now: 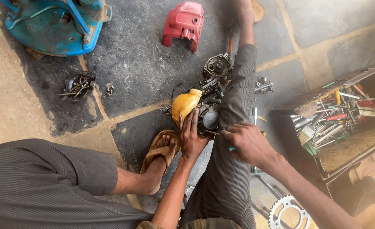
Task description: The person assembles a small engine by hand, using a screwdriver to tighten bolts and a wrench to secure a red cover. The person handles the engine block, a red cover, and various tools while sitting on the floor.
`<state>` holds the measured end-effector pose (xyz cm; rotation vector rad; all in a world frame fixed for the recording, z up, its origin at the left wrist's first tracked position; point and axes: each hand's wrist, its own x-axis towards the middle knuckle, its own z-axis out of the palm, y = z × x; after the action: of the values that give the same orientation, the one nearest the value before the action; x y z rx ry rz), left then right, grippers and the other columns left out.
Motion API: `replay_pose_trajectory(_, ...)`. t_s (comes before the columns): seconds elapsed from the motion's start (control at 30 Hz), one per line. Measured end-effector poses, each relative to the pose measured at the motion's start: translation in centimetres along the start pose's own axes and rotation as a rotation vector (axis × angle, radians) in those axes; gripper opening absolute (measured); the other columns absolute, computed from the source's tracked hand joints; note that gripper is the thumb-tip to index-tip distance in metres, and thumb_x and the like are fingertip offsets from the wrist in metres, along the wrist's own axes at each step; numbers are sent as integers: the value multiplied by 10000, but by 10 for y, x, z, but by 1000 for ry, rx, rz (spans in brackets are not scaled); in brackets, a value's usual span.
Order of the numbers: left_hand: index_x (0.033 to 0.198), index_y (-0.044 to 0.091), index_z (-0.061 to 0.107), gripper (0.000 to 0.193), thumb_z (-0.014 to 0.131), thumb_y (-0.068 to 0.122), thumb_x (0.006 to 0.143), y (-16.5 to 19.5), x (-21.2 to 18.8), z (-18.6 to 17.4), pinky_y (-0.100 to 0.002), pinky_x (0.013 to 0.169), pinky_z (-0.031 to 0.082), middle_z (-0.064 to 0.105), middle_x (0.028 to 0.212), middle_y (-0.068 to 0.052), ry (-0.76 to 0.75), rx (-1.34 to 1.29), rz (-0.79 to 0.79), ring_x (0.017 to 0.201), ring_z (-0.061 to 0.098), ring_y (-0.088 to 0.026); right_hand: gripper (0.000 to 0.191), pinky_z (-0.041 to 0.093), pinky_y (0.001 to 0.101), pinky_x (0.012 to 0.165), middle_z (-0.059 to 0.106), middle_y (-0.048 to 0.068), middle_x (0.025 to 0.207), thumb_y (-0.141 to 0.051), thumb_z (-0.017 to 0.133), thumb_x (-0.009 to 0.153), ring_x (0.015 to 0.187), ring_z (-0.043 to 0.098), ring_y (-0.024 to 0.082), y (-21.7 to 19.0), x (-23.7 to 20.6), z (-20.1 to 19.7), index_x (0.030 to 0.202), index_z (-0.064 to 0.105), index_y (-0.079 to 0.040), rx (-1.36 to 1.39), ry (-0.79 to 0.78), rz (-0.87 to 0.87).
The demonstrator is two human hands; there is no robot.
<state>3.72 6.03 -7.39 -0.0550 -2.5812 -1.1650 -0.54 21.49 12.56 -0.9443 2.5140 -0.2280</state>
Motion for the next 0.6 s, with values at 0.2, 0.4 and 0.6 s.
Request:
replay_pose_trajectory(0.2, 1581, 10, 308, 1210, 907, 539, 673, 0, 0, -1, -569, 1282, 215, 559, 1494, -206, -14, -8, -4, 1408, 529, -320, 597, 520, 423, 879, 706, 94, 913, -101, 840, 536, 924, 675, 309, 4, -2, 7, 1111, 688, -48, -36, -43, 53)
replay_pose_trajectory(0.4, 1577, 8, 308, 1217, 927, 514, 659, 2, 0, -1, -572, 1275, 210, 547, 1498, -208, -26, -8, -8, 1405, 525, -327, 786, 508, 420, 922, 709, 86, 1059, -330, 857, 560, 1020, 659, 241, 6, 4, 5, 1269, 678, -42, -319, -87, -168)
replay_pose_trajectory(0.6, 1584, 11, 300, 1206, 911, 524, 680, 3, 0, 0, -577, 1282, 210, 531, 1524, -202, -13, 9, 8, 1416, 520, -327, 428, 490, 465, 1031, 619, 101, 1302, -307, 758, 780, 1186, 611, 262, 2, 29, -6, 1184, 693, -182, -902, -305, -604)
